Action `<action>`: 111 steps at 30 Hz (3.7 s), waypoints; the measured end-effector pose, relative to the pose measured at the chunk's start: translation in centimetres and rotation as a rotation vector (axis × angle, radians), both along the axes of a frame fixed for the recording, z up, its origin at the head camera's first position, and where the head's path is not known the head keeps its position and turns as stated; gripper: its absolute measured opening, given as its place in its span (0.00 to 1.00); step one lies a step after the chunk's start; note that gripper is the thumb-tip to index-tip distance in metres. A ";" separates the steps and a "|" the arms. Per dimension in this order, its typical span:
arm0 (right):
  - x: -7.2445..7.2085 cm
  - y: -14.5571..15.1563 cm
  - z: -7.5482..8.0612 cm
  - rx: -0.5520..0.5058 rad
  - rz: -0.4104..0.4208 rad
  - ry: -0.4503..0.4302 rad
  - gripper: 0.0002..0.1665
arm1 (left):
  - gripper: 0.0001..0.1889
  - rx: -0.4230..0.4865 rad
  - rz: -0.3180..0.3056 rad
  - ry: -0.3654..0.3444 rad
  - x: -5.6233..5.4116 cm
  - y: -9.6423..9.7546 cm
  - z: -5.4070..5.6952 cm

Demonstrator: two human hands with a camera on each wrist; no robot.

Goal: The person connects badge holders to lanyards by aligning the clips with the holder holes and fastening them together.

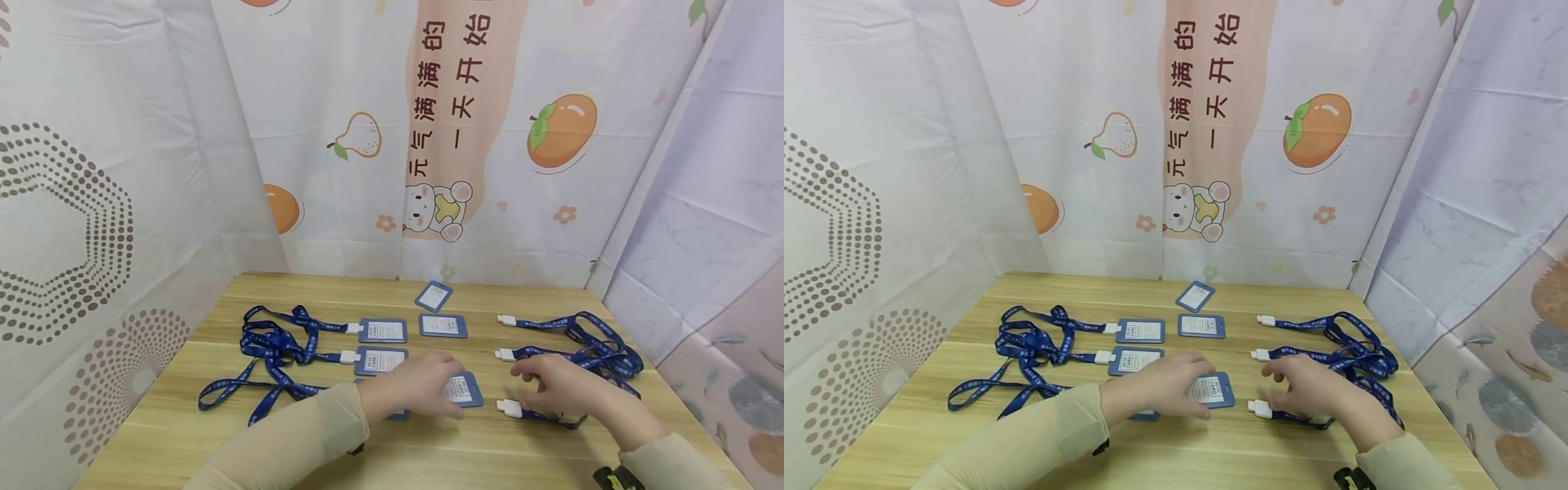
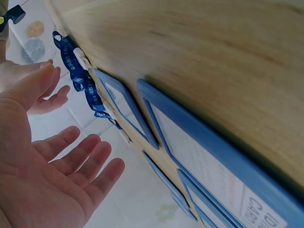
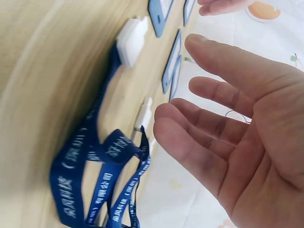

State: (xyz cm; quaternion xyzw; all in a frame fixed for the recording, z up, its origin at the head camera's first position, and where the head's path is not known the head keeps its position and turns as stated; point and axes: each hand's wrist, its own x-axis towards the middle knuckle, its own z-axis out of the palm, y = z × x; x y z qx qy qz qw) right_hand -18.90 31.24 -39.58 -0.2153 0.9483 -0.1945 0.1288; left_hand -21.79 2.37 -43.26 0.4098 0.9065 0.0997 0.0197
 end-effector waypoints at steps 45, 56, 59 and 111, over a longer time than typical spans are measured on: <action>0.7 0.2 -3.4 -0.004 0.053 -0.006 0.14 | 0.36 -0.021 -0.059 -0.026 0.7 1.6 -0.3; 0.9 1.4 -3.4 0.012 0.068 -0.001 0.14 | 0.36 -0.035 -0.070 -0.017 0.8 1.6 -0.1; 0.9 1.4 -3.4 0.015 0.064 -0.005 0.14 | 0.36 -0.032 -0.067 -0.037 0.8 1.6 0.0; 1.3 1.4 -3.9 0.023 -0.021 0.007 0.14 | 0.40 -0.056 0.116 -0.054 -3.1 -0.8 0.3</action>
